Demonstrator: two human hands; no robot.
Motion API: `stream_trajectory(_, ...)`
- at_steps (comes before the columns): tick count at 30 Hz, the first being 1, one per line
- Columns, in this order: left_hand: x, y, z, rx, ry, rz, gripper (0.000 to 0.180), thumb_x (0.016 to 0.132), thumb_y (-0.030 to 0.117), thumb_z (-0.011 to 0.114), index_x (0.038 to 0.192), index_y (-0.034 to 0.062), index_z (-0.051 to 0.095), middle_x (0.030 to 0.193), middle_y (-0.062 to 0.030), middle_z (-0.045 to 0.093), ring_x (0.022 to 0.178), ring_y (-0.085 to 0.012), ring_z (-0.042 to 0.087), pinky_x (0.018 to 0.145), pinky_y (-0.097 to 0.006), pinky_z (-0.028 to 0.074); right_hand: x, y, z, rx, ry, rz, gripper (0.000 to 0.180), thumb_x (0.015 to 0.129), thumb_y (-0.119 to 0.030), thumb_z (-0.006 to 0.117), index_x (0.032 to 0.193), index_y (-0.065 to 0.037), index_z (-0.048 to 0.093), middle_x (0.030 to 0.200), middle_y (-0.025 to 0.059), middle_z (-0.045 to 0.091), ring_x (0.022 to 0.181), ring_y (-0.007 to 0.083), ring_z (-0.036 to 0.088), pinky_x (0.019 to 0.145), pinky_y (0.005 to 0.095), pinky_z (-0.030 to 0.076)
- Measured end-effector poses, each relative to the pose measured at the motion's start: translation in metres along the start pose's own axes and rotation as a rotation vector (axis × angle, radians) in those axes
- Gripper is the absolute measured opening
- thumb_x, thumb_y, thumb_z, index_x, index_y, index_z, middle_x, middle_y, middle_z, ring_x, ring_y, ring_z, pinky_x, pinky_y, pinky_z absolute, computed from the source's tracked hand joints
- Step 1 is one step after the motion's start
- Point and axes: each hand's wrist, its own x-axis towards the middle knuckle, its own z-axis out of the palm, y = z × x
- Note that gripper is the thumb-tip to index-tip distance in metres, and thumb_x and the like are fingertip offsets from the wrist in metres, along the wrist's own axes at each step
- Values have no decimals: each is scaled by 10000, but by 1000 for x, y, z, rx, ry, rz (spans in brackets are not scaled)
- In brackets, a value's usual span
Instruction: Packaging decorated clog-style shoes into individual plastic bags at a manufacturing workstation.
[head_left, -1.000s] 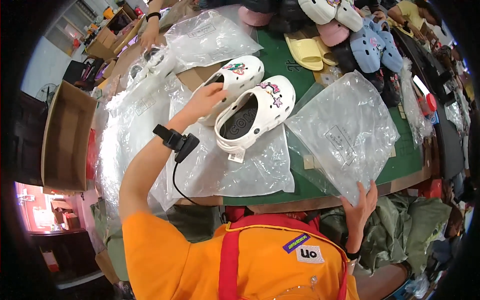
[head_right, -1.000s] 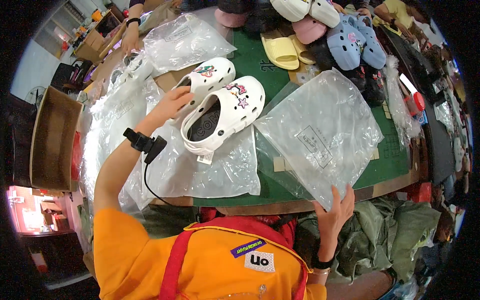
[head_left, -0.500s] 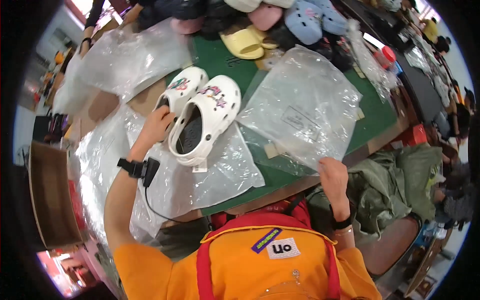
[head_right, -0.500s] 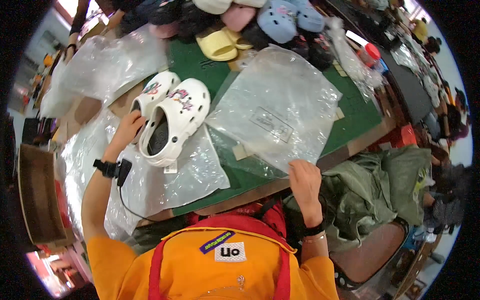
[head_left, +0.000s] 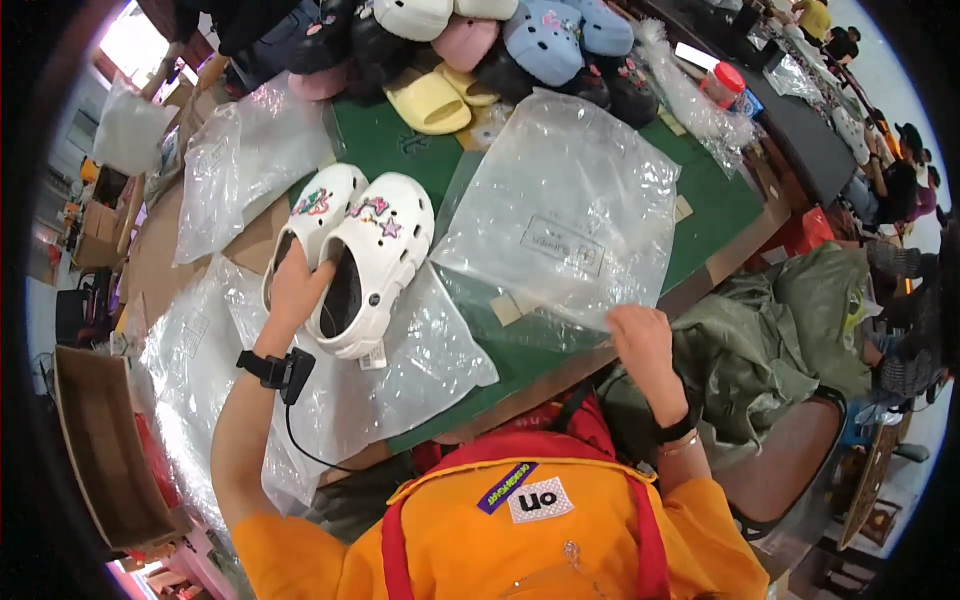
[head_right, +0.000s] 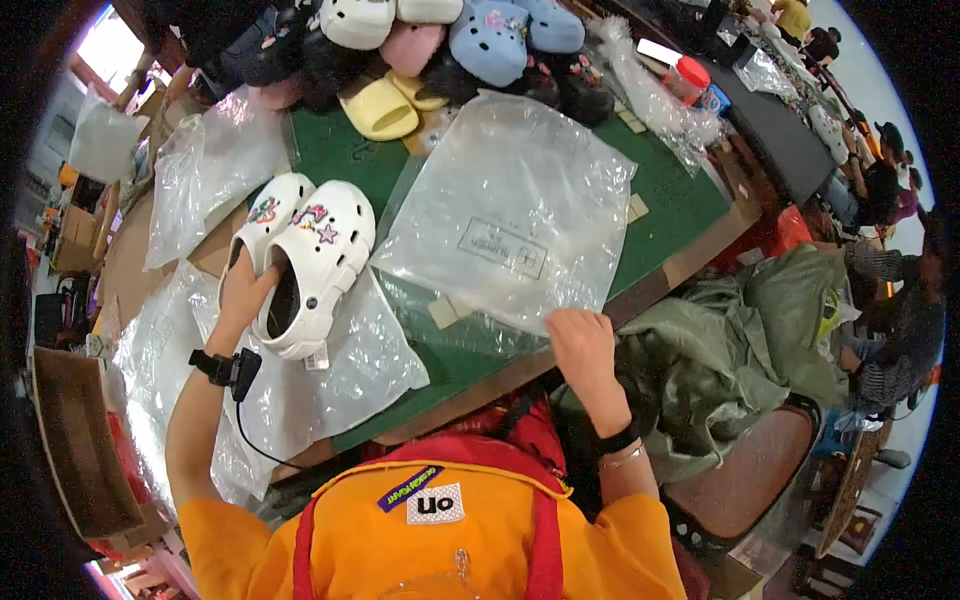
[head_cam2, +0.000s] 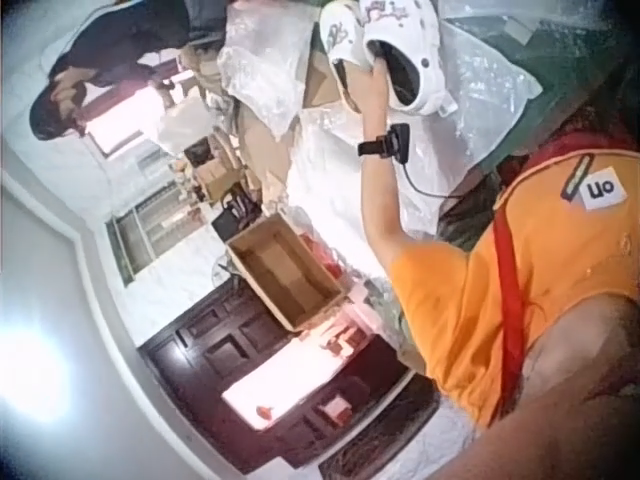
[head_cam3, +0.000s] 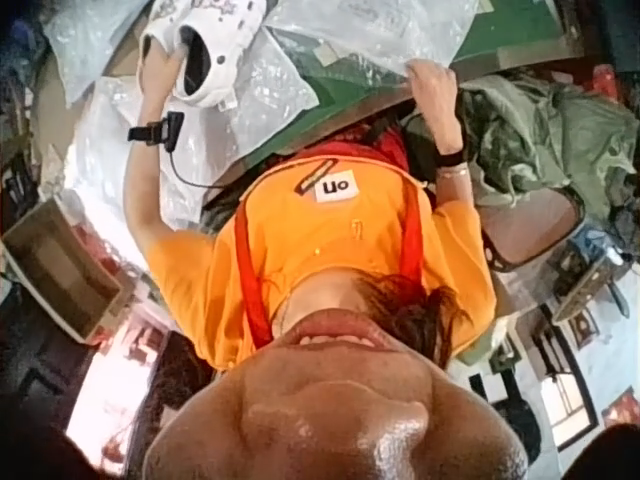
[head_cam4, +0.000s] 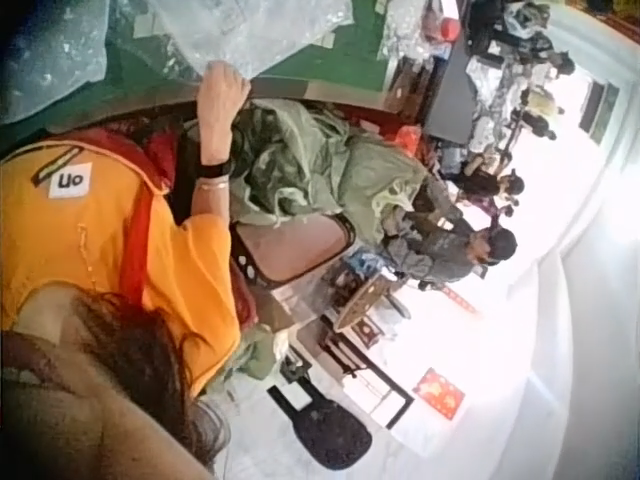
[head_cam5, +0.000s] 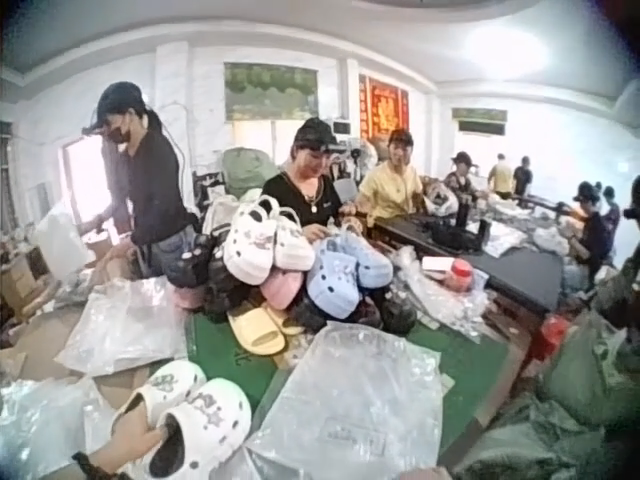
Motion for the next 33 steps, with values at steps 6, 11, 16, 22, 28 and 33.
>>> stream_trajectory(6, 3, -10, 8, 13, 89, 32, 448, 759, 234, 587, 1135, 25, 461, 1037, -215, 571, 968, -387, 539, 808, -416, 424, 15, 4, 0, -6, -13, -46, 63, 742, -91, 584, 796, -80, 555, 763, 47, 573, 748, 240, 551, 664, 364, 402)
stream_trajectory(11, 0, -17, 12, 102, 138, 40, 290, 767, 214, 565, 978, 20, 517, 927, -215, 576, 857, -400, 543, 717, -457, 426, 9, 4, -1, 15, 9, -144, 129, 706, -85, 605, 831, -79, 578, 783, 69, 559, 784, 268, 537, 674, 387, 403)
stream_trajectory(16, -4, -15, 13, 118, 144, 25, 269, 775, 249, 585, 839, 3, 497, 779, -216, 555, 784, -407, 533, 663, -459, 411, 2, 3, 6, 36, -41, -107, 121, 687, -54, 598, 800, -89, 573, 788, 65, 558, 781, 264, 537, 679, 382, 396)
stream_trajectory(22, 18, -2, -7, 132, 181, -11, 244, 785, 233, 575, 750, 2, 506, 751, -199, 547, 739, -385, 538, 621, -451, 404, 7, -7, 5, 36, 69, -9, 88, 698, -72, 609, 765, -90, 555, 799, 41, 566, 800, 244, 535, 768, 376, 352)
stream_trajectory(28, 68, 4, -15, 54, 73, 108, 155, 746, 148, 589, 828, 21, 553, 756, -195, 562, 713, -373, 534, 626, -425, 405, 13, 3, 25, 69, 115, 58, 95, 709, -93, 625, 778, -97, 560, 819, 31, 559, 862, 238, 513, 848, 408, 316)
stream_trajectory(33, 103, 0, -3, 196, -41, 149, 159, 776, 170, 526, 845, 29, 552, 822, -197, 580, 761, -368, 549, 643, -404, 428, 15, 8, 37, 156, 191, 81, 110, 709, -98, 628, 787, -92, 551, 869, 39, 542, 880, 247, 489, 844, 405, 304)
